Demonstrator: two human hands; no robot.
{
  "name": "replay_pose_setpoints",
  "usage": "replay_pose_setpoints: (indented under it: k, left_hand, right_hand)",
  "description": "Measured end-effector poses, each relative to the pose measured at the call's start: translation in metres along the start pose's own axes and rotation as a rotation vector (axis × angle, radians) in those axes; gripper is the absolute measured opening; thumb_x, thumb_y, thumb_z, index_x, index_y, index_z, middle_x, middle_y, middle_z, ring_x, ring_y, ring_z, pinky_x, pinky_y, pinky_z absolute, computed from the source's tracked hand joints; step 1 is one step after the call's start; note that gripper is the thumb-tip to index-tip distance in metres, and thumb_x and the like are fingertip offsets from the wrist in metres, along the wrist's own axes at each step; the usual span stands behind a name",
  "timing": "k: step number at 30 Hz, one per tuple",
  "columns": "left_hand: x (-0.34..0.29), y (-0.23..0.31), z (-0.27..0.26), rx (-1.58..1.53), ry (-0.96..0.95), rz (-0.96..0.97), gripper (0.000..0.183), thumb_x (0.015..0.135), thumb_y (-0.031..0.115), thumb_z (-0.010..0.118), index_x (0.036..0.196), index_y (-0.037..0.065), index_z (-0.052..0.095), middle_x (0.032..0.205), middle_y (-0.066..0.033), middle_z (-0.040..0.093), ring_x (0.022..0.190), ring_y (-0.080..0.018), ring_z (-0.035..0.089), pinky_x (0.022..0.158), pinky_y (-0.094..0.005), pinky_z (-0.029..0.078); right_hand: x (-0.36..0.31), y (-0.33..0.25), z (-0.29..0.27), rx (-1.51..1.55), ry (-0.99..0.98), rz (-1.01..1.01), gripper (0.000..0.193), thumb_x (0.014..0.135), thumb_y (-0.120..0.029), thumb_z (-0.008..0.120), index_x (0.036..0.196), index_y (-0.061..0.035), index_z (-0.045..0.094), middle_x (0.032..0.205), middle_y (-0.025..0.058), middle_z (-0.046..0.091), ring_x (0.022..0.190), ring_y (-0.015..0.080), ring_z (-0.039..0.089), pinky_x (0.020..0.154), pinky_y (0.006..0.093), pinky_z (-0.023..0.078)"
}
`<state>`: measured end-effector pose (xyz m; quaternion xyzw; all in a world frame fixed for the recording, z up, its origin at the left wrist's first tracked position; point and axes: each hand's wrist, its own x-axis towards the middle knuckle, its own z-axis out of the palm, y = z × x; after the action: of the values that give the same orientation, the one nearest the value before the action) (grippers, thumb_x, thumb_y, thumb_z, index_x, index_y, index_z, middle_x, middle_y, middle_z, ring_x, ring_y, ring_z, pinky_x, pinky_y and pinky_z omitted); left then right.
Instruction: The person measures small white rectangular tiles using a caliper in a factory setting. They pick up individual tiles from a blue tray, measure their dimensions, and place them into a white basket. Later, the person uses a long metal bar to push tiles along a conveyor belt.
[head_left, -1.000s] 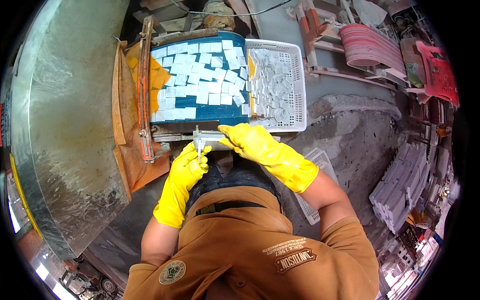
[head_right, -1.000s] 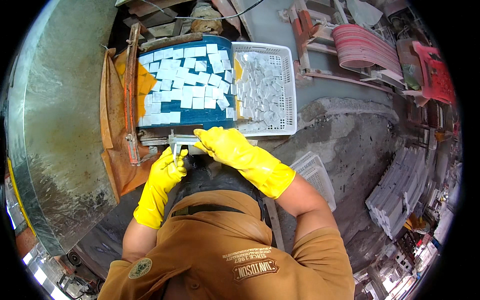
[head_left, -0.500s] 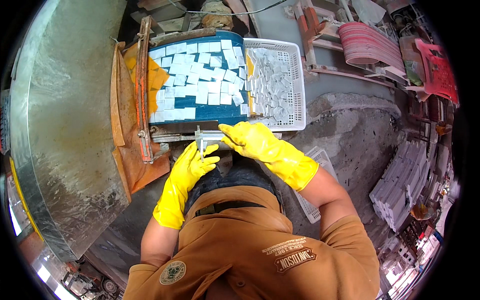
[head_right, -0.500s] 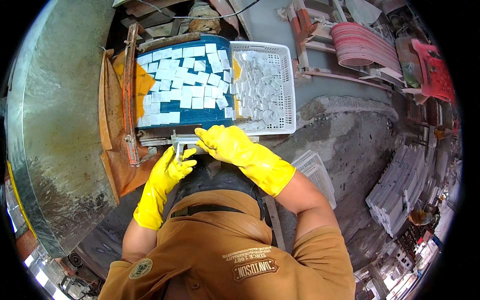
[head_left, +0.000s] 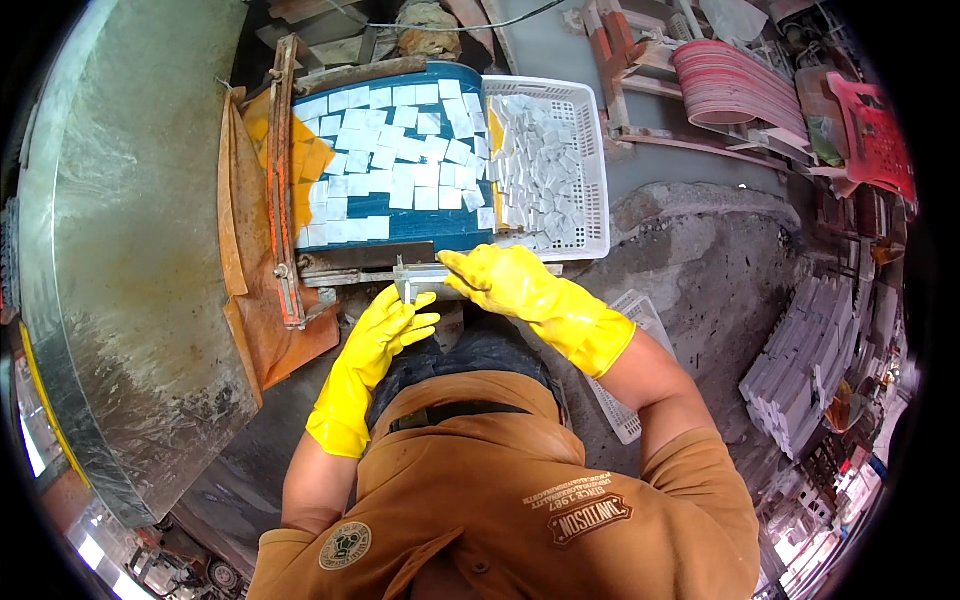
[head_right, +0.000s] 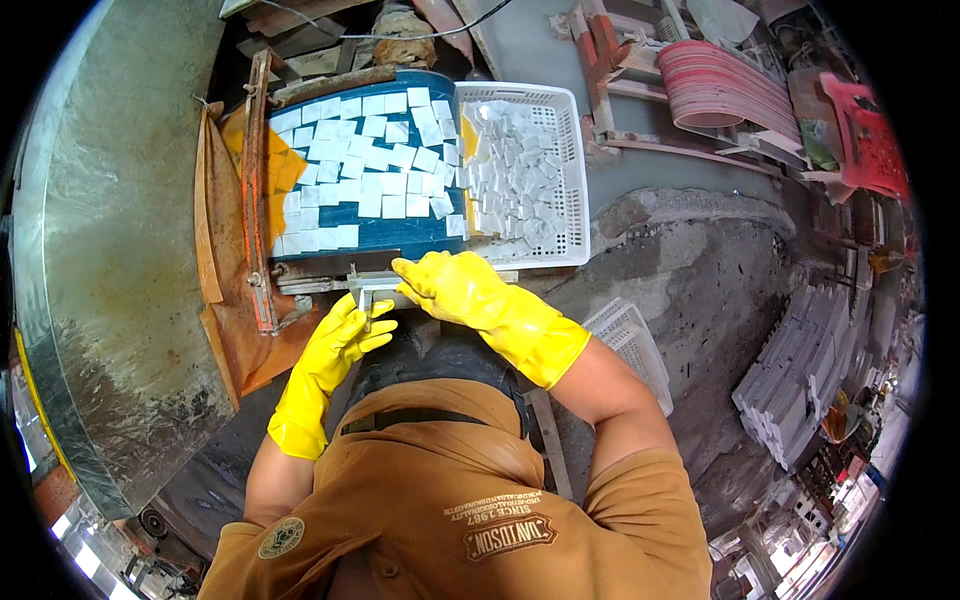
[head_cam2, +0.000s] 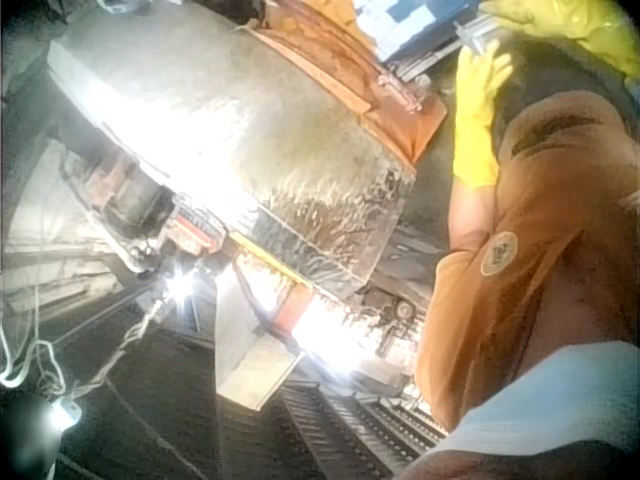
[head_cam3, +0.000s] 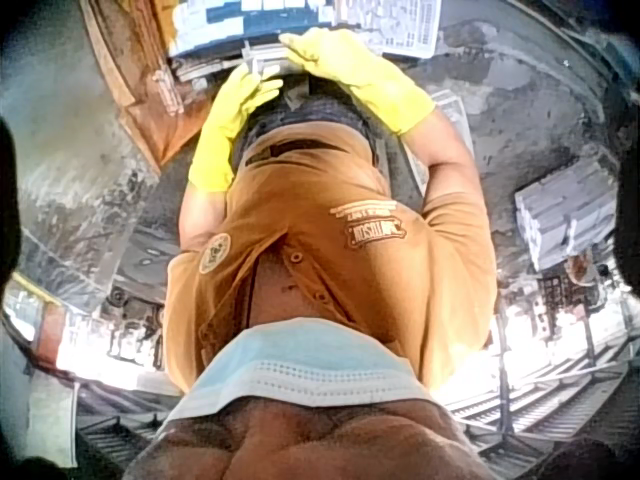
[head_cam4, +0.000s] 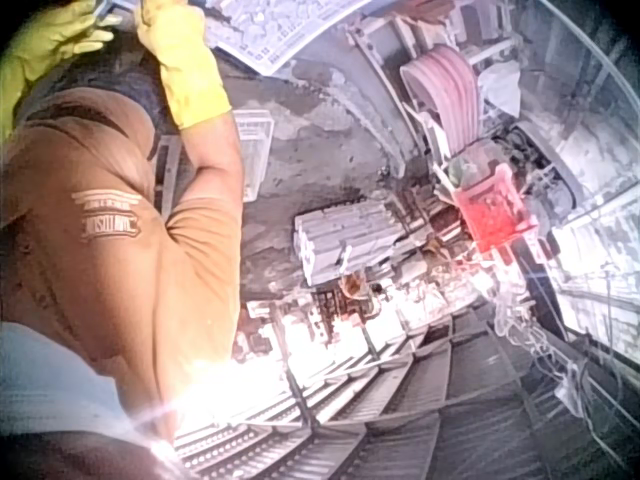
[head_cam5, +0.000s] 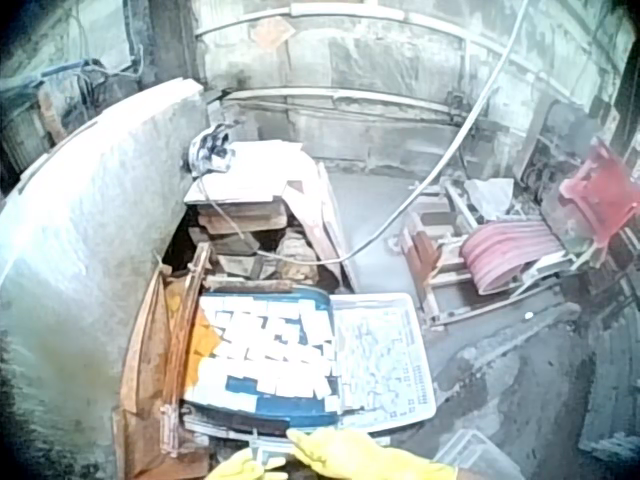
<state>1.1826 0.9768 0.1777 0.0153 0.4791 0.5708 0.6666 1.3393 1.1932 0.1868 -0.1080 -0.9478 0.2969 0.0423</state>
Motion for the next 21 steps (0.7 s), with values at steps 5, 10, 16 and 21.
replay_pose_setpoints:
  k: [5, 10, 16, 21]
  left_hand:
    - [0.001, 0.0, -0.002, -0.014, 0.011, -0.01, 0.051, 0.106, 0.023, 0.057, 0.152, 0.008, 0.04, 0.145, -0.022, 0.056, 0.12, -0.032, 0.066, 0.101, -0.0419, 0.056]
    - [-0.001, 0.001, -0.002, -0.013, 0.026, -0.007, 0.05, 0.106, 0.023, 0.058, 0.15, 0.008, 0.041, 0.143, -0.0219, 0.057, 0.119, -0.0316, 0.067, 0.1, -0.0413, 0.057]
    - [0.003, 0.006, -0.01, 0.053, 0.076, -0.014, 0.049, 0.105, 0.02, 0.061, 0.148, 0.007, 0.044, 0.137, -0.019, 0.062, 0.114, -0.0282, 0.069, 0.097, -0.0396, 0.058]
    - [0.028, -0.002, -0.045, 0.288, 0.186, -0.103, 0.047, 0.102, 0.022, 0.066, 0.144, 0.007, 0.05, 0.123, -0.0139, 0.067, 0.1, -0.0237, 0.072, 0.086, -0.0359, 0.061]
  right_hand:
    - [0.002, 0.003, 0.003, 0.022, 0.003, 0.0, 0.04, 0.097, -0.033, 0.067, 0.131, -0.0109, 0.066, 0.088, 0.0146, 0.07, 0.079, 0.0341, 0.068, 0.068, 0.045, 0.056]
    - [0.005, 0.002, 0.003, 0.023, -0.048, 0.015, 0.038, 0.099, -0.034, 0.064, 0.129, -0.011, 0.067, 0.094, 0.0156, 0.072, 0.083, 0.0345, 0.069, 0.071, 0.045, 0.056]
    - [0.005, -0.003, 0.004, 0.225, -0.08, 0.166, 0.04, 0.099, -0.033, 0.064, 0.132, -0.0099, 0.066, 0.103, 0.0178, 0.072, 0.094, 0.0373, 0.069, 0.083, 0.0439, 0.056]
    - [0.0, -0.003, 0.005, 0.697, 0.215, 0.605, 0.037, 0.099, -0.026, 0.066, 0.13, -0.0057, 0.067, 0.109, 0.0177, 0.073, 0.1, 0.0292, 0.07, 0.089, 0.0375, 0.053]
